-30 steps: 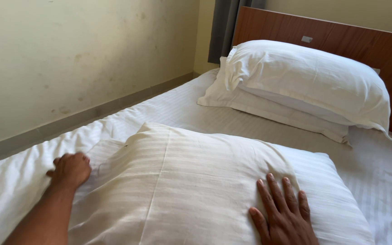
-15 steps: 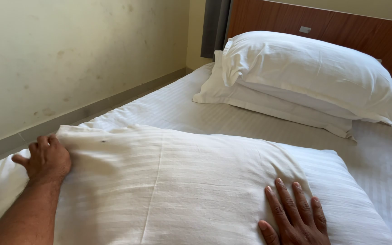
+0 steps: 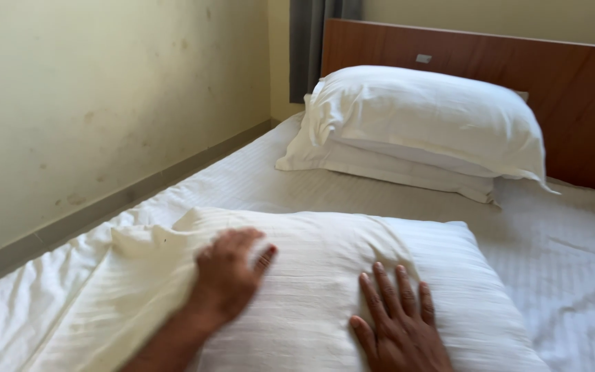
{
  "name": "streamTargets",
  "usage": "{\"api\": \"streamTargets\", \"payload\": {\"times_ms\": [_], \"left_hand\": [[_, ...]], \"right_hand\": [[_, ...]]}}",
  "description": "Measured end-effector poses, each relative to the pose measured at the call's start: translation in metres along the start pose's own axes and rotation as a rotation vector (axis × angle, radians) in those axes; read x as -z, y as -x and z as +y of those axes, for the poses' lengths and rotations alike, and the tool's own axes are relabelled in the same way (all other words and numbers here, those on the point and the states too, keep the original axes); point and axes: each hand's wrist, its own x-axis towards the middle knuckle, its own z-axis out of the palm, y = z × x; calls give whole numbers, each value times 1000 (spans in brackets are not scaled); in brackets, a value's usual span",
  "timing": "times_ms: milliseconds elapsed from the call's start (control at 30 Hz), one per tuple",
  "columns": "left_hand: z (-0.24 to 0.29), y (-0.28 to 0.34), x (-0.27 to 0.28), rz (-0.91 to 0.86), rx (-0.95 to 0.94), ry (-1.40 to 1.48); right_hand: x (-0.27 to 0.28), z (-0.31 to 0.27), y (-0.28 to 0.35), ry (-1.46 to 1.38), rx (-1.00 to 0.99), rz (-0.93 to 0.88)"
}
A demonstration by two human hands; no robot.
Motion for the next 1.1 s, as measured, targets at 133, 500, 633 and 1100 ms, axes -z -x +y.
{"api": "streamTargets", "payload": {"times_ms": [133,500,633,1100], "left_hand": [[46,20,-24,-226,-29,-277],[76,39,-46,-204,48,-459],[128,74,-60,37,-358,-238],[20,176,-130,472,-378,-558]], "right_hand": [[9,16,1,-63,-32,-34],[67,73,1,-110,-641,-671],[57,53,21,-242,-393,-480],[2,97,51,249,-97,185]]}}
